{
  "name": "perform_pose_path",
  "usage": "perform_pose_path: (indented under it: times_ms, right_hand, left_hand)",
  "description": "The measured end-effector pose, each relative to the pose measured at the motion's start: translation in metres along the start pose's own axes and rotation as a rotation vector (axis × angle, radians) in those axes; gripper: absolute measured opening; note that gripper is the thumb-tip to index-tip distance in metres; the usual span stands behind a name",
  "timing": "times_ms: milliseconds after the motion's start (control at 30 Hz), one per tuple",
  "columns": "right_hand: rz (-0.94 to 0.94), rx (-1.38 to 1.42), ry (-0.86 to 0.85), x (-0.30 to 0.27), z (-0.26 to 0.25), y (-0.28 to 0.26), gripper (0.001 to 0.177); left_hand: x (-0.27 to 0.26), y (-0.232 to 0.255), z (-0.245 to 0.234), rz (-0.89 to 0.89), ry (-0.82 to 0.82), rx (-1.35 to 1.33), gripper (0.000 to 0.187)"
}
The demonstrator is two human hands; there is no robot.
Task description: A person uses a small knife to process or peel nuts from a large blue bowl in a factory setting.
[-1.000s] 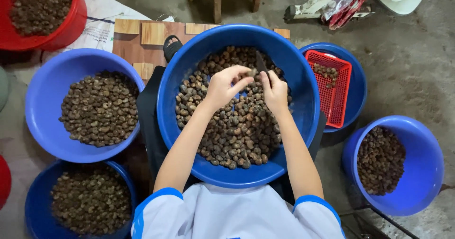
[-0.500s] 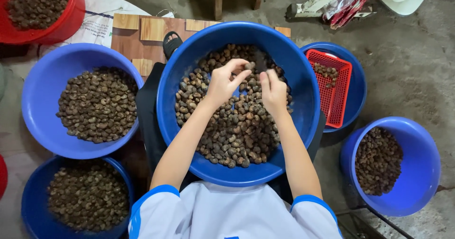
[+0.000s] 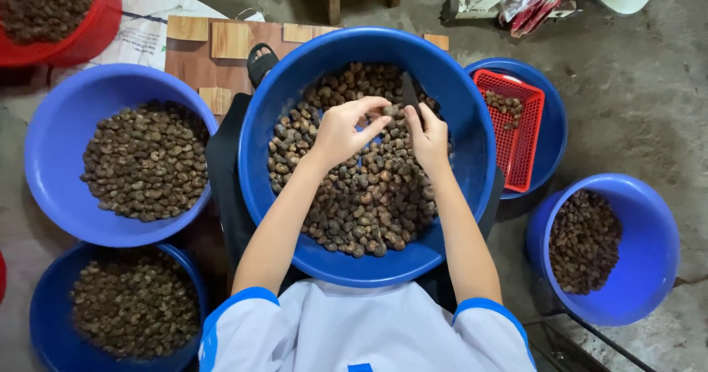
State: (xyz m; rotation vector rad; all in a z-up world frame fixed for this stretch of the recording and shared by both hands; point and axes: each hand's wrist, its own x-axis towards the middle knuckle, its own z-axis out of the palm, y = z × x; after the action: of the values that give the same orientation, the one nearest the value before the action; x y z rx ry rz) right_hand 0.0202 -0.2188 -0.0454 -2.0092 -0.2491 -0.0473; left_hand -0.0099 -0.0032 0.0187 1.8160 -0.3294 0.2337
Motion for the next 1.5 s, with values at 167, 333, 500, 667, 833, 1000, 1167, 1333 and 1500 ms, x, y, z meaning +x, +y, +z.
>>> perform_pose_path:
  times_ms: [167, 333, 500, 667, 833, 1000, 1167, 1333, 1500]
  right_hand:
    - [0.279, 0.760, -0.139, -0.009, 0.017, -0.025, 0.014]
    - [0.250, 0.927, -0.166, -0.009, 0.014, -0.039, 0.016]
    - [-0.224, -0.106, 0.105, -0.007, 0.008, -0.018, 0.027]
    - [-0.375, -0.701, 0.047, -0.001, -0.014, -0.027, 0.026]
    - [-0.453, -0.566, 0.016, -0.006, -0.004, -0.032, 0.029]
    - [-0.287, -0.486, 0.028, 0.000, -0.006, -0.034, 0.028]
    - [-0.169, 0.013, 0.073, 0.001, -0.007, -0.017, 0.017]
    - [-0.070, 0.182, 0.075, 0.002, -0.017, -0.027, 0.019]
    - [-0.210, -0.199, 0.968, 0.016, -0.110, 0.080, 0.038]
  left_hand:
    - [0.002, -0.005, 0.012, -0.058, -0.038, -0.103, 0.025]
    - [0.003, -0.020, 0.018, -0.015, -0.010, -0.219, 0.021]
    - [0.004, -0.032, 0.015, 0.022, 0.004, -0.097, 0.025]
    - [0.002, -0.012, 0.007, 0.070, -0.023, -0.069, 0.028]
    - [0.002, -0.043, 0.010, 0.145, -0.047, 0.032, 0.023]
    - [0.012, -0.006, -0.013, 0.098, -0.193, 0.088, 0.026]
    - [0.001, -0.018, 0.015, 0.170, -0.205, 0.254, 0.027]
    - [-0.012, -0.035, 0.036, 0.152, -0.177, 0.377, 0.021]
    - [-0.034, -0.093, 0.057, 0.142, -0.431, 0.725, 0.015]
